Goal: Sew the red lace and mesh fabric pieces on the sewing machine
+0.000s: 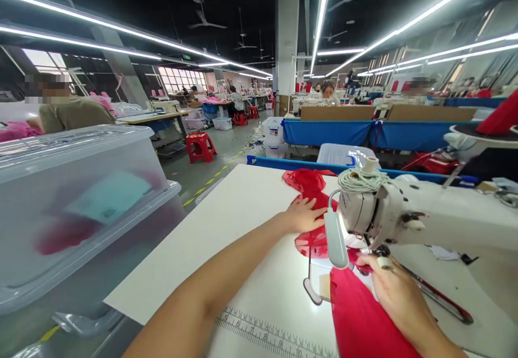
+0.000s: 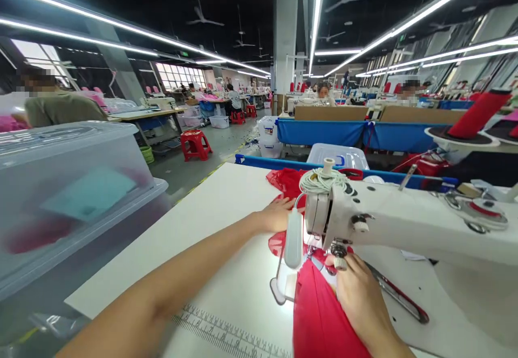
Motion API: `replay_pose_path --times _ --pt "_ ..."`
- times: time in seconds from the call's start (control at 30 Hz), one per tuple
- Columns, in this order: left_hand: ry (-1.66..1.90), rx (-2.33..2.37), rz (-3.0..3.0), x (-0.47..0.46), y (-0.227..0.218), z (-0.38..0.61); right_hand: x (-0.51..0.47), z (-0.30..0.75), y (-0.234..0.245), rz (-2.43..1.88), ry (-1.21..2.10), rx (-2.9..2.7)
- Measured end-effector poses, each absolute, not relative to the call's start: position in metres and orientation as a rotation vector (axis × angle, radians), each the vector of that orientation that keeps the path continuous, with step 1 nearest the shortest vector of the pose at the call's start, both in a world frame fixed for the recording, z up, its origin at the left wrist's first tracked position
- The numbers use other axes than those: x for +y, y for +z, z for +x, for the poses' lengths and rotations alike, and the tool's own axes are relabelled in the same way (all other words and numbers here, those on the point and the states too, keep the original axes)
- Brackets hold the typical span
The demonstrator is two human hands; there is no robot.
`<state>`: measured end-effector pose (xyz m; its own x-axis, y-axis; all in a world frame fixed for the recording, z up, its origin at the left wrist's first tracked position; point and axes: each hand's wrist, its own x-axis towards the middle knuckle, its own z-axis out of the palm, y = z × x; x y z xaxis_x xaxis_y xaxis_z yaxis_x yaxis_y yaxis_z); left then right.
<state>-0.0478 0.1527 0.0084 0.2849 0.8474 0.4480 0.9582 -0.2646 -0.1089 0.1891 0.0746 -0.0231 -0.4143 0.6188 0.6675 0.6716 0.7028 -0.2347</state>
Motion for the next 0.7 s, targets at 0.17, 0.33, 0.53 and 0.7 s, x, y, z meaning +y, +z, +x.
replay_pose_path --times 0.17,0.33,0.53,0.7 --pt "-0.406 -2.017 -1.945 0.174 0.010 -0.098 0.077 0.187 -0.018 -0.991 -0.210 -2.225" --pt "-0.523 -2.010 -1.928 0.173 0.011 -0.136 0.079 0.189 -0.020 -1.023 -0.227 -2.265" --pt "-0.775 -1.884 -1.920 0.130 0.039 -0.111 0.082 0.196 -0.034 -1.054 -0.009 -2.168" --pt "-0.948 -1.618 -1.981 0.018 0.068 -0.076 0.087 0.199 -0.039 -1.014 0.180 -2.180"
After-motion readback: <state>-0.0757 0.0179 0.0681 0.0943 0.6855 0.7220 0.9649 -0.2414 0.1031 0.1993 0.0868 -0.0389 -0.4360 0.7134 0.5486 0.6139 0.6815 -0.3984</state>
